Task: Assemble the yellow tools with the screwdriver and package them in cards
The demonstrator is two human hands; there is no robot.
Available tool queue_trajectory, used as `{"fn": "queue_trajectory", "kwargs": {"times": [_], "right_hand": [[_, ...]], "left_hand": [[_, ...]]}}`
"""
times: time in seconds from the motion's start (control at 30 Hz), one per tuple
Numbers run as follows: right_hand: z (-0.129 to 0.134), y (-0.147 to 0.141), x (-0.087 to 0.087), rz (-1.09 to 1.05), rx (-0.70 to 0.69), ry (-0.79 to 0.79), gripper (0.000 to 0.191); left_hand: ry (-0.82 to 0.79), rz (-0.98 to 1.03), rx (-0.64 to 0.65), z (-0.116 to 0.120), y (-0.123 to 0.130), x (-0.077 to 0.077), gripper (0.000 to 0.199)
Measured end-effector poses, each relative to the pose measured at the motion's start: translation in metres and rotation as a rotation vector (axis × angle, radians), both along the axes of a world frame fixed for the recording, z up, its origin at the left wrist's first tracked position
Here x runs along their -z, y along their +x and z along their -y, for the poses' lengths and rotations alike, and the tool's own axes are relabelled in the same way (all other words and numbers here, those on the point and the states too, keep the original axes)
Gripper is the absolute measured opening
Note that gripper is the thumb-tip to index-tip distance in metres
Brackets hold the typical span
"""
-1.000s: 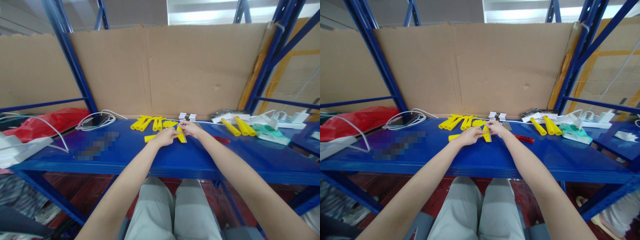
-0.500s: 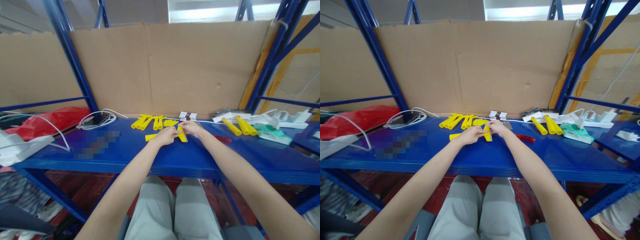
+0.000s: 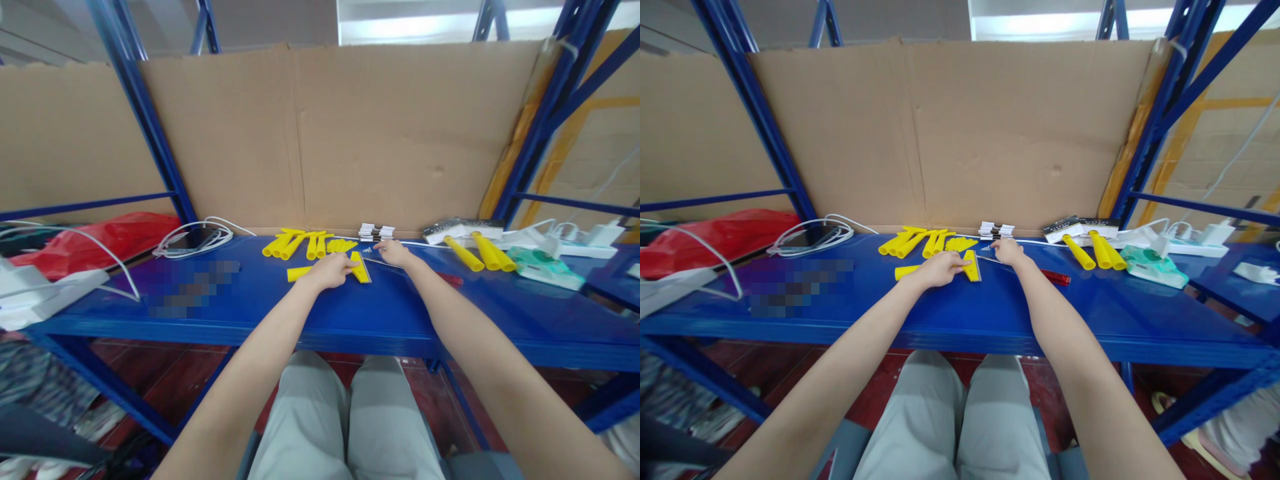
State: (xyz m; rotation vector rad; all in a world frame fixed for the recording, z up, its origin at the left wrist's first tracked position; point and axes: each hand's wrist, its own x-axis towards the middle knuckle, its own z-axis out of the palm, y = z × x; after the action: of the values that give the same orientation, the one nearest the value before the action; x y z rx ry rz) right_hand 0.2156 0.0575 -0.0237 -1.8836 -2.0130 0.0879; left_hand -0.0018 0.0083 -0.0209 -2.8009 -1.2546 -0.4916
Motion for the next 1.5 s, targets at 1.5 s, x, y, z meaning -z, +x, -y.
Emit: {"fn": "queue_trajectory", "kwargs": {"times": [1.5], "right_hand": [[0.014, -0.023, -0.016, -0.493, -0.225, -0.058, 0.013]], "left_hand": [[0.003, -0.101, 0.036, 0.006, 0.002, -0.005, 0.034]]}}
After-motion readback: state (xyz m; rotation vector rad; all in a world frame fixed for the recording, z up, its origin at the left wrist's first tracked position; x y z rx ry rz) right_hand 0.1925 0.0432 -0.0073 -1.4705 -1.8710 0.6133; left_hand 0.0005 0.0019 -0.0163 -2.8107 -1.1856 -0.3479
